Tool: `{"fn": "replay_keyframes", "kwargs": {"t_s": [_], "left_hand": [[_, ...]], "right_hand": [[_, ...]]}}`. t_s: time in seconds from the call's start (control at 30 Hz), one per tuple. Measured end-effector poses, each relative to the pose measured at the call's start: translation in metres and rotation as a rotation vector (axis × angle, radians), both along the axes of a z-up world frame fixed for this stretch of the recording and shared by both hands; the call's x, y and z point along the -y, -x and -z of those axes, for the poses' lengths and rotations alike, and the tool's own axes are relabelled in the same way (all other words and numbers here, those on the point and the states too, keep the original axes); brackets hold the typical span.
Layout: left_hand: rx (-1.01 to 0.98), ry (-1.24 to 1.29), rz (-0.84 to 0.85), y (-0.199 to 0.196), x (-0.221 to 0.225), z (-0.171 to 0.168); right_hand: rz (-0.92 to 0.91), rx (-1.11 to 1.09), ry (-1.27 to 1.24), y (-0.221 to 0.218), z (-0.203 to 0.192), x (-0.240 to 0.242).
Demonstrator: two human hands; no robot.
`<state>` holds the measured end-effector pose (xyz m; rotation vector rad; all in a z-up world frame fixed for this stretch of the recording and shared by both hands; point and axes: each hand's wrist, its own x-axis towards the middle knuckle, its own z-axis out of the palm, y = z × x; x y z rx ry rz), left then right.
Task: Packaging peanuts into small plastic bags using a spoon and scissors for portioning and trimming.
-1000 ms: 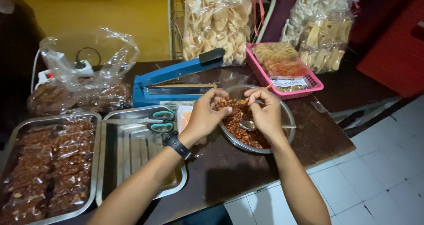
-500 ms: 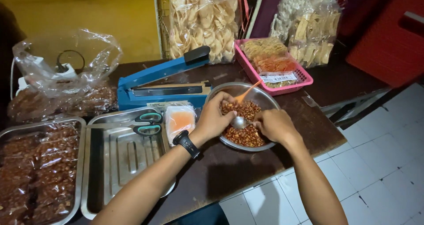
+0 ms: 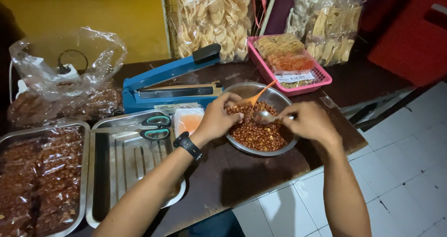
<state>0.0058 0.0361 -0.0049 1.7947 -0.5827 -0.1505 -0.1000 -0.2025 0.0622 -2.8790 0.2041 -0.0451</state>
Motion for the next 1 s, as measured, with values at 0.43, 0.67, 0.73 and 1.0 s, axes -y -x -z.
{"fn": "replay_keyframes", "kwargs": {"t_s": [0.43, 0.67, 0.73, 1.0], "left_hand": [[-0.004, -0.137, 0.179, -0.003, -0.001, -0.011], [-0.021, -0.101, 0.220, 0.001, 0.002, -0.016], [-0.047, -0.068, 0.217, 0.000, 0.004, -0.011], [-0.169, 0.197, 0.154, -0.013, 0.016, 0.016]], "right_hand": [[-0.028, 0.314, -0.037, -0.024, -0.046, 0.020], [-0.161, 0.338, 0.036, -0.033, -0.043, 0.011], [-0.187, 0.375, 0.052, -0.034, -0.037, 0.008], [-0.066, 0.758, 0.227, -0.027, 0.008, 0.012]]}}
